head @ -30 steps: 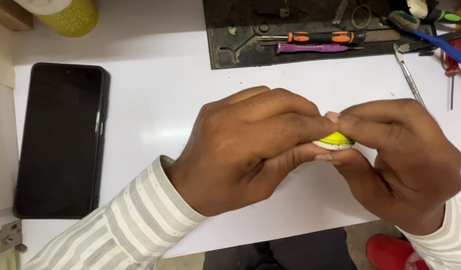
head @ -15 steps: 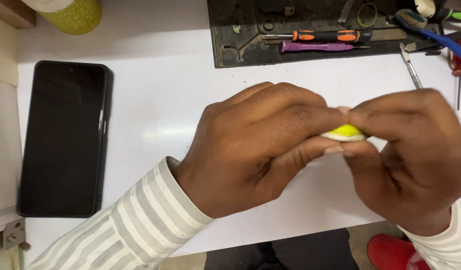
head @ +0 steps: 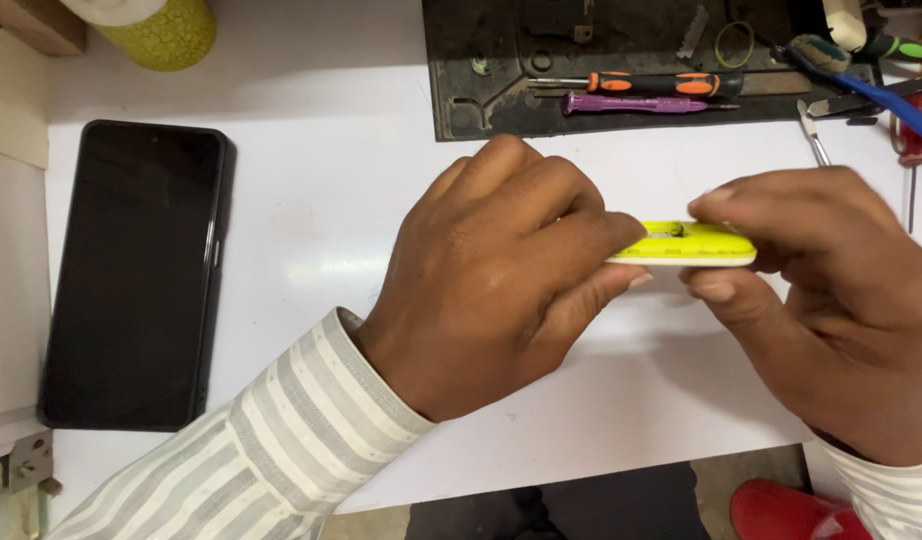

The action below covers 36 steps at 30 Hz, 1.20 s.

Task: The person inspects the exposed main board of a small feature phone, then fits the keypad and screen assembly into the yellow housing and presses the covers together. They align the back cover, then use a small screwdriver to tighten screws on the rear of the phone at the repair bench.

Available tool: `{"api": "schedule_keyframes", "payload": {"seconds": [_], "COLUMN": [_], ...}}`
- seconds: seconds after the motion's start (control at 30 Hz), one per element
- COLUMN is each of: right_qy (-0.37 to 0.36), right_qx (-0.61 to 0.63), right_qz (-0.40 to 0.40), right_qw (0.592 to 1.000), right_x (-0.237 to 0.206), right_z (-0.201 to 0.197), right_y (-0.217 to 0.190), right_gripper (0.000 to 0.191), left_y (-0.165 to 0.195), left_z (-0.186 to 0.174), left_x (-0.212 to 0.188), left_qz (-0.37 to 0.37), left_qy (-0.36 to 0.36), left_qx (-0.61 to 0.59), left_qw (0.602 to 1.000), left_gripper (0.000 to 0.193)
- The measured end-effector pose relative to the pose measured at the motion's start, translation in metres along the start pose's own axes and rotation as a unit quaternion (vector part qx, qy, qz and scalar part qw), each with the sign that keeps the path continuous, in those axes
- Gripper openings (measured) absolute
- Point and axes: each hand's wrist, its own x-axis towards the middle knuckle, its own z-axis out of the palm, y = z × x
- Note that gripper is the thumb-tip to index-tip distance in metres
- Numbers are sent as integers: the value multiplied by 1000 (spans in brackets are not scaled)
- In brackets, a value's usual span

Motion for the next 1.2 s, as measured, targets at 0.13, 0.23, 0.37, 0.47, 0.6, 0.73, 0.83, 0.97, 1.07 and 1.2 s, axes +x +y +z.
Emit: {"api": "schedule_keyframes", "payload": {"seconds": [0.13,0.23,0.37,0.47,0.6,0.73,0.83,0.97,1.07,1.2], "right_qy": [16,42,61,66,80,77,63,48,49,39], "right_qx": [2,53,82,104,166,207,219,195,249,299], "right_qz": [7,15,10,24,64,87,93,89,117,148], "right_qw": [1000,998,995,992,981,971,969,976,960,942], "right_x": [-2,-2,0,1,0,3,5,6,3,8], "right_z": [4,4,1,1,4,3,4,3,1,0], "right_y": [8,17,24,24,21,25,30,31,27,32], "right_gripper": [23,24,25,25,25,28,29,30,27,27], "left_y": [-1,-2,-4,-4,-6,-4,-2,-1,0,-5], "left_z": [2,1,3,4,3,2,1,-1,2,6], "left_x": [-1,-3,-6,-8,-9,-8,-5,-2,-1,-1], "left_qz": [-7,-24,-58,-79,-82,-60,-69,-126,-186,-191], "left_qy": [-2,18,32,42,55,57,54,52,61,78], "left_qx": [-21,-22,-35,-64,-103,-105,-83,-101,-176,-210], "left_qw": [1000,999,997,994,990,991,993,985,965,956], "left_gripper": [27,37,38,33,25,23,23,21,24,24]}}
